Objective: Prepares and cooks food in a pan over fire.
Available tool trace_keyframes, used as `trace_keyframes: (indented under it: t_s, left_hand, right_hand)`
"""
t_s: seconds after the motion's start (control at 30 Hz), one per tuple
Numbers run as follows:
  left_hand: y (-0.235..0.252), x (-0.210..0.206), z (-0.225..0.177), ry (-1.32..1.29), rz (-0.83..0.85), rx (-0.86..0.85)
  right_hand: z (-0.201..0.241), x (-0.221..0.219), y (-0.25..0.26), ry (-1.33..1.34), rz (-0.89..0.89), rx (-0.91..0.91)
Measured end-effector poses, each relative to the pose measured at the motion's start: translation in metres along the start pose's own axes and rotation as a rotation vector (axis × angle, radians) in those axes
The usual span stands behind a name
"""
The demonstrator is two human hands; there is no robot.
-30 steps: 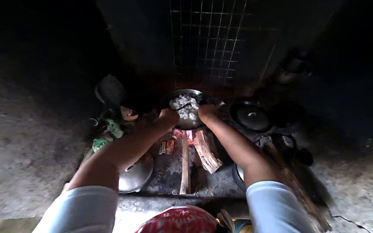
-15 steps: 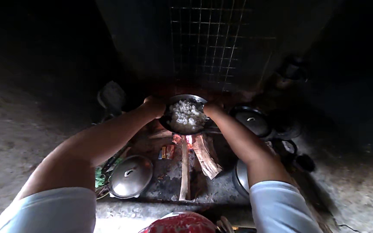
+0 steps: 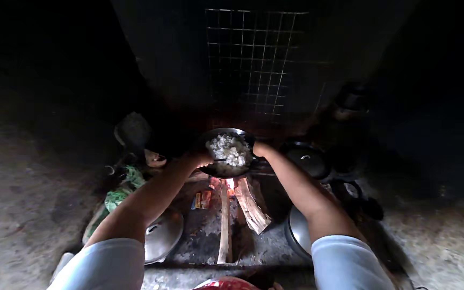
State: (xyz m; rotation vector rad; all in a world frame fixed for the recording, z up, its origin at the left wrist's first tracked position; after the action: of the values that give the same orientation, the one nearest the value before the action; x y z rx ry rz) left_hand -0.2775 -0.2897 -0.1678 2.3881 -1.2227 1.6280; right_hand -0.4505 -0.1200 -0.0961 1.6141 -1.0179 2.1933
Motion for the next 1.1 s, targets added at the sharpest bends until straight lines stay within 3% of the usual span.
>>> trace_keyframes:
  t_s: [0.13,0.3,0.5,0.6,0.7,0.83,1.03,1.1]
  left_hand:
    - [0.002,0.019,-0.001,-0.091,0.041,-0.022]
    - [-0.029,0.061,-0.035,0.526,-0.095,-0.160]
    - [-0.093,0.086,-0.061,0.754,-0.284,-0.016]
    - [-0.095,0.071,-0.056,0.871,-0.307,-0.052]
    - [-0.086,0.023,-0.039,0.936,-0.203,-0.143]
    - [-0.073,-0.027,-0.003,0.782,-0.169,-0.208]
    - [-0.113,0.030,0.010,0.958,-0.127,-0.087]
    - [-0.122,0.051,0.007,0.967,-0.181,-0.041]
  right_hand:
    - [0.001,0.012,0.014,0.090,-0.033,0.001]
    - [0.019,0.031,-0.004,0.062,-0.060,0.006]
    - [0.030,0.045,-0.026,-0.044,-0.276,-0.076]
    - [0.039,0.033,-0.029,-0.108,-0.281,-0.051]
    - [0.052,0.004,-0.028,-0.148,-0.228,0.003]
    - [0.050,-0.043,-0.026,-0.220,-0.125,0.010]
    - [0.021,-0.029,-0.032,-0.285,-0.100,-0.068]
    - [0.021,-0.019,-0.034,-0.270,-0.131,-0.089]
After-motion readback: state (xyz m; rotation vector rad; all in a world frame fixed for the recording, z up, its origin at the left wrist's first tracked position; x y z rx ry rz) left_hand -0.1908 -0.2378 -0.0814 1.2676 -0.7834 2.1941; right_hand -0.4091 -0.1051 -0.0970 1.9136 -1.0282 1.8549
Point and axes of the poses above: each hand's wrist, its own y-axis towards the middle knuckle, its own x-axis out of the back of the hand, z = x × y, the point moved 6 cm from there along y, towards the middle knuckle
